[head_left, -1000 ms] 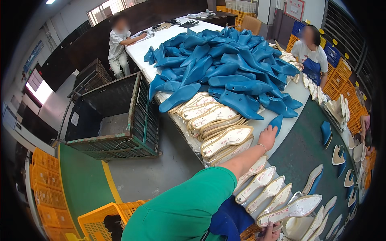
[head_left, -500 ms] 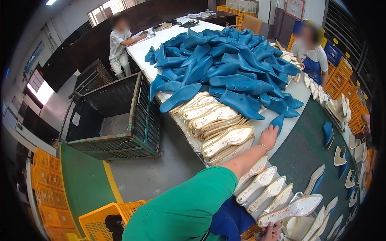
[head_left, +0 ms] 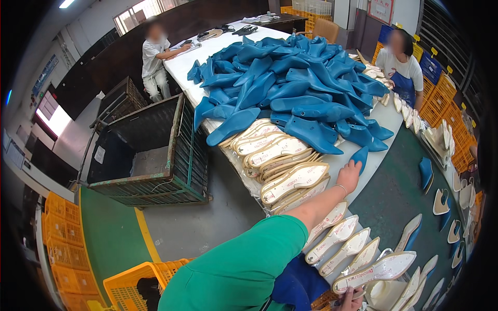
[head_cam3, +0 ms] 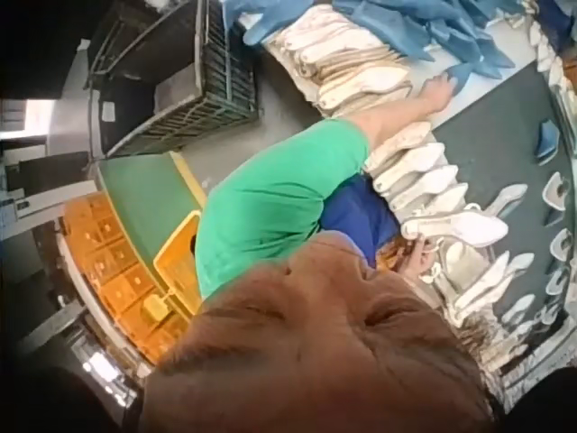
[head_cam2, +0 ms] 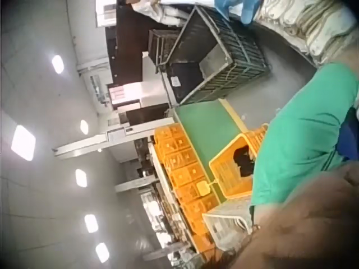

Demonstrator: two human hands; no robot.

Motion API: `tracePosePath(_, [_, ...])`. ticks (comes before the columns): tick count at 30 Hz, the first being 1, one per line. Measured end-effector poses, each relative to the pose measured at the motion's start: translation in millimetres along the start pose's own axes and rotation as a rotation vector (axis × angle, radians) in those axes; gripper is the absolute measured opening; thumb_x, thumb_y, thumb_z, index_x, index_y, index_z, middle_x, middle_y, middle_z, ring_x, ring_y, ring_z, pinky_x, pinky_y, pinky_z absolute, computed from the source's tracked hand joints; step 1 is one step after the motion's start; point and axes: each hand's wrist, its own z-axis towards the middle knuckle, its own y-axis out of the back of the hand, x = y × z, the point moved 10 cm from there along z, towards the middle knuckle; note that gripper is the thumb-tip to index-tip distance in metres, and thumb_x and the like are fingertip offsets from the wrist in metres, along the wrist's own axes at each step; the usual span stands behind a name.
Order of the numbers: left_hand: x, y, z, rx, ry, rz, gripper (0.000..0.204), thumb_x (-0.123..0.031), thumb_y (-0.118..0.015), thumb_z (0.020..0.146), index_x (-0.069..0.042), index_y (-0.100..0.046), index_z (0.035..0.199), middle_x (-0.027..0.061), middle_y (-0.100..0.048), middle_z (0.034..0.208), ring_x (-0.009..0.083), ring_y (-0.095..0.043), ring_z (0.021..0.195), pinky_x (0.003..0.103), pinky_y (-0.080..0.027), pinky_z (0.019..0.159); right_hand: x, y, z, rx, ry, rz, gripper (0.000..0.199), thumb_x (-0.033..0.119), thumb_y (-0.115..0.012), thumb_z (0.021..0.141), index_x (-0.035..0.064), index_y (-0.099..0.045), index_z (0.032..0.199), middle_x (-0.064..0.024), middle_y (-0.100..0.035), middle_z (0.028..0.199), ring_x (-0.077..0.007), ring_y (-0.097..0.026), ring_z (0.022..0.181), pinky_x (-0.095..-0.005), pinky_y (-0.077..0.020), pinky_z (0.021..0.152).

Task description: Applying glue to the edges of shoe insoles using a brush.

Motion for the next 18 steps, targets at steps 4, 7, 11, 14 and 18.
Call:
tracePosePath(4, [3, 0, 1, -0.028, 0.004, 0.013, 0.033, -0.004, -0.062, 0.079, -0.009, -0.047, 0.108, 0.0136, -0.052, 0.098, 0.0308, -0.062, 0.088, 0.041, -0.053, 0.069, -1, 2, 3, 0.027, 0.016, -0.093, 0.012, 0.011, -0.064, 0.094, 0.0081, -0.058, 0.085, 0.0001, -0.056, 0.068, -0.0059, -0.046, 0.055, -0.0206, -0.0338, 0.048])
tracePosePath(7, [-4, -14, -1, 0.057, 0.008, -0.043, 0.038, -0.008, -0.064, 0.080, -0.008, -0.046, 0.114, 0.0166, -0.053, 0.103, 0.0345, -0.061, 0.092, 0.047, -0.052, 0.073, -17, 21, 4, -0.041, -0.042, -0.119, 0.016, 0.011, -0.063, 0.095, 0.0079, -0.056, 0.080, 0.0006, -0.054, 0.066, -0.0044, -0.042, 0.053, -0.0202, -0.0307, 0.046])
tracePosePath(11, [23, -42, 9, 0.153, 0.104, -0.326, 0.058, -0.010, -0.053, 0.081, -0.003, -0.045, 0.138, 0.0250, -0.046, 0.141, 0.0395, -0.048, 0.128, 0.046, -0.038, 0.108, -2, 8, 2, 0.020, 0.100, 0.069, 0.012, 0.005, -0.062, 0.092, 0.0018, -0.061, 0.103, 0.0009, -0.059, 0.078, -0.0030, -0.047, 0.057, -0.0181, -0.0339, 0.049])
tracePosePath(14, [39, -58, 16, 0.251, 0.039, -0.730, 0.078, -0.008, -0.058, 0.077, -0.001, -0.030, 0.149, 0.0225, -0.037, 0.149, 0.0323, -0.032, 0.141, 0.039, -0.027, 0.116, -3, 10, 0, -0.106, 0.015, 0.112, 0.013, 0.005, -0.064, 0.090, 0.0023, -0.062, 0.103, 0.0023, -0.058, 0.074, -0.0038, -0.048, 0.058, -0.0189, -0.0351, 0.051])
tracePosePath(18, [47, -73, 8, 0.383, 0.128, -0.980, 0.078, -0.006, -0.058, 0.076, -0.004, -0.030, 0.149, 0.0180, -0.030, 0.154, 0.0297, -0.029, 0.143, 0.036, -0.024, 0.117, 6, 9, -1, -0.111, 0.028, 0.053, 0.014, 0.003, -0.063, 0.090, -0.0019, -0.065, 0.104, -0.0008, -0.063, 0.077, -0.0056, -0.053, 0.062, -0.0194, -0.0414, 0.056])
